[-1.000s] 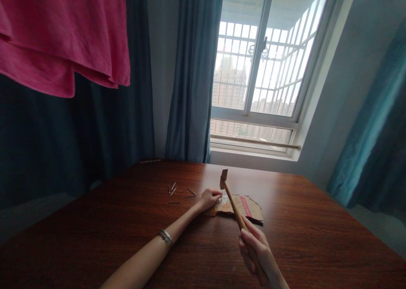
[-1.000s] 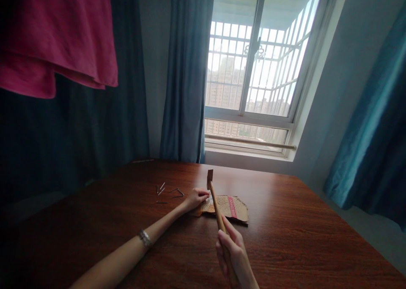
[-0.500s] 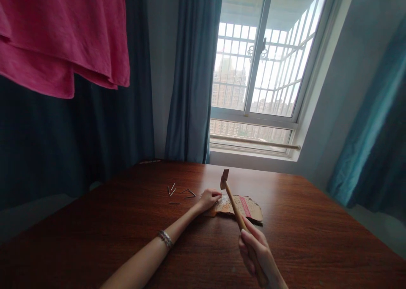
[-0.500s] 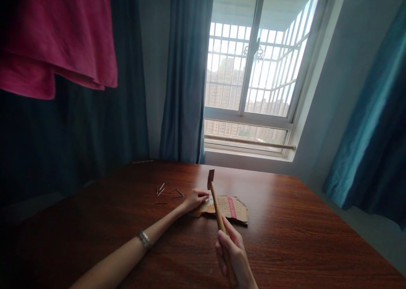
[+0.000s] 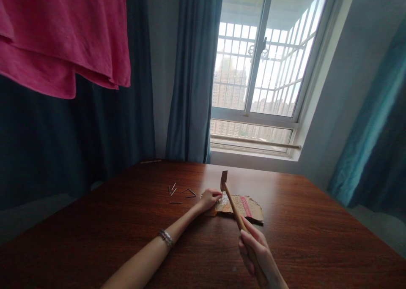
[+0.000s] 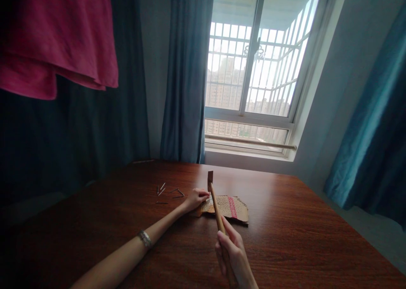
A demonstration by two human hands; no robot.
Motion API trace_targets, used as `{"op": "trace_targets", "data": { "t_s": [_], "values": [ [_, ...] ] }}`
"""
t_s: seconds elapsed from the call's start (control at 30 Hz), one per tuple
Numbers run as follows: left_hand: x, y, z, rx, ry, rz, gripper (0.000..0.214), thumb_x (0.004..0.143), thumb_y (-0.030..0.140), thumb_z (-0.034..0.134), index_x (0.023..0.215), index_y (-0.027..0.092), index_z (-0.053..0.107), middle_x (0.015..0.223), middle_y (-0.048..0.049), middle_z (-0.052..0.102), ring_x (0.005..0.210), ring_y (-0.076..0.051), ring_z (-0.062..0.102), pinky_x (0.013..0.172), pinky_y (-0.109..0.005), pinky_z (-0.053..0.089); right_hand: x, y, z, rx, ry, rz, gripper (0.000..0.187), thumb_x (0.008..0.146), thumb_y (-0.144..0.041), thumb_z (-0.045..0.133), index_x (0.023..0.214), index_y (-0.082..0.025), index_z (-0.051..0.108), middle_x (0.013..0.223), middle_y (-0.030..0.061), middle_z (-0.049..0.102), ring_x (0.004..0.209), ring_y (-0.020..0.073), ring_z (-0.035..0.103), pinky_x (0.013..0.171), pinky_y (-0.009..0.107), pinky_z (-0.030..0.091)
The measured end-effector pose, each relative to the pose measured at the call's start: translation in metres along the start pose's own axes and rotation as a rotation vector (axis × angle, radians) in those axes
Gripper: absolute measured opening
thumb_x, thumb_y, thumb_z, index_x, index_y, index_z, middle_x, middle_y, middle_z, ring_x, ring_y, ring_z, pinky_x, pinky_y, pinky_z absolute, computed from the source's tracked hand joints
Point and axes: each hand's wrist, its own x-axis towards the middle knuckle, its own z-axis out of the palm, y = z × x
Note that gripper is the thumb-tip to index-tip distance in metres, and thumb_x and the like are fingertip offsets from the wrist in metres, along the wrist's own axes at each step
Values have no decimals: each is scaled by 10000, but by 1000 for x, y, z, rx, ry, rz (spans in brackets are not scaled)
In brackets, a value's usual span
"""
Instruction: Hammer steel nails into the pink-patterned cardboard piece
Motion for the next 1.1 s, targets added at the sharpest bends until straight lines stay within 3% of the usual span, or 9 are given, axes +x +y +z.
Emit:
{"op": "trace_targets", "data": {
  "t_s": [0.2, 0.4, 0.57, 0.63, 0.73, 0.97, 1.1],
  "values": [
    [0, -1, 1, 17, -16, -6, 255, 773, 289, 498, 787, 143, 707, 744, -28, 650, 687, -127, 538, 627, -205, 367, 0, 0, 1, 33, -18, -6, 802, 686, -393, 677, 1357, -153, 308, 499, -66, 489, 286, 25, 342, 233, 106, 245],
    [0, 2, 0, 21, -14, -35, 246, 771, 281, 502, 802, 150, 708, 754, -27, 650, 708, -130, 541, 631, -201, 366, -1, -1, 2, 82, 17, 1, 789, 643, -387, 719, 1321, -181, 373, 492, -79, 439, 359, 53, 440, 250, 90, 254],
    [-3, 6, -3, 40, -19, -13, 250, 768, 277, 501, 797, 157, 717, 733, -30, 642, 700, -134, 540, 633, -208, 374, -1, -3, 0, 16, -6, -70, 778, 712, -396, 651, 1360, -154, 296, 476, -79, 460, 285, 25, 314, 231, 106, 232],
    [-3, 5, -3, 20, -4, -6, 258, 760, 260, 497, 860, 156, 712, 756, -32, 646, 705, -135, 544, 632, -210, 386, 0, -3, -1, -29, 32, -108, 778, 709, -403, 650, 1360, -160, 299, 478, -82, 460, 274, 22, 300, 229, 112, 231],
    [-3, 4, -2, -32, 50, -37, 323, 738, 189, 471, 980, 137, 678, 793, -37, 651, 700, -131, 553, 634, -212, 409, 4, -2, -4, -56, 146, -157, 788, 673, -376, 685, 1346, -175, 329, 481, -93, 429, 328, 35, 381, 278, 104, 287],
    [-7, 4, -5, -33, 259, -6, 318, 731, 101, 425, 921, 147, 675, 771, -31, 618, 696, -119, 553, 659, -220, 436, 30, -13, -42, -537, 277, -206, 710, 729, -372, 543, 1358, -126, 326, 444, -81, 449, 300, 87, 371, 281, 191, 328],
    [-9, 5, -6, 22, 271, 0, 278, 741, 97, 431, 865, 154, 673, 867, -48, 612, 778, -128, 570, 706, -228, 456, 39, -29, -73, -895, 381, -200, 640, 717, -352, 494, 1300, -96, 437, 538, -6, 603, 441, 162, 551, 411, 233, 427]
  ]
}}
